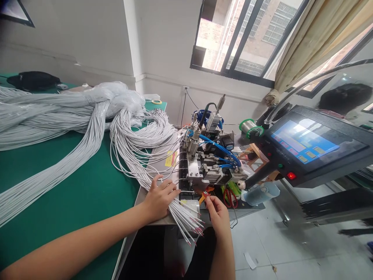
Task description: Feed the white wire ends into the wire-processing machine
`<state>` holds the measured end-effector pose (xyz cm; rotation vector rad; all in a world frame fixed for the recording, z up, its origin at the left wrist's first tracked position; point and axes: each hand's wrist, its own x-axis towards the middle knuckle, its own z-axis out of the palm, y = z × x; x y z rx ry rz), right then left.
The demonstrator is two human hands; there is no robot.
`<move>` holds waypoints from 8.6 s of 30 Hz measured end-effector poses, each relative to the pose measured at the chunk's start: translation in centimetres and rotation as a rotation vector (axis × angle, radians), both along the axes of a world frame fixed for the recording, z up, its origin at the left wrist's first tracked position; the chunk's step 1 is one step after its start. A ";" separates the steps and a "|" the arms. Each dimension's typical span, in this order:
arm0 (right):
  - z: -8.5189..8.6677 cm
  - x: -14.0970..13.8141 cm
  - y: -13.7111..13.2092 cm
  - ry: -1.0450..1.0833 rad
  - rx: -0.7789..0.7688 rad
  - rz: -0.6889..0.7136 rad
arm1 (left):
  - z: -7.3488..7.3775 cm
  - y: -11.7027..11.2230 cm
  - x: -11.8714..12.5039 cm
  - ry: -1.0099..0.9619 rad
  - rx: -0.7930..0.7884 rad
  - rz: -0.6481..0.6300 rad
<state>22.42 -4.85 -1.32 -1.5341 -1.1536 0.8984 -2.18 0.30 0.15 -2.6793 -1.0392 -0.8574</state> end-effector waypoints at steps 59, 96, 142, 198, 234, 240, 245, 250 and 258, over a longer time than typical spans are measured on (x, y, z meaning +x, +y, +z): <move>-0.4 -1.9 2.3 0.370 0.197 0.093 | 0.6 0.2 -0.1 -0.103 0.170 -0.137; 0.0 -2.4 2.0 0.157 0.154 0.071 | 0.6 0.5 -0.2 -0.031 0.120 -0.165; -1.3 -3.1 4.5 0.360 -0.057 0.105 | 0.2 -0.1 0.1 0.020 -0.006 0.020; -1.0 -0.4 -0.4 0.349 -0.006 -0.013 | 0.1 -0.1 -0.1 -0.035 0.059 -0.018; -0.1 -1.4 -0.7 0.234 0.000 0.055 | -0.5 0.6 -0.1 0.007 0.002 -0.127; -0.5 -1.3 -0.7 0.231 0.033 0.019 | -0.5 0.6 -0.2 -0.030 0.013 -0.128; -0.1 -1.2 -1.4 0.175 0.100 0.014 | 0.0 0.4 -0.3 -0.083 0.043 -0.127; 1.3 -1.6 -2.1 0.104 0.090 0.179 | 0.4 0.3 -0.3 -0.112 0.057 -0.134; 1.5 -2.2 -0.8 0.035 0.112 0.084 | -0.1 0.4 -0.2 -0.093 0.087 -0.134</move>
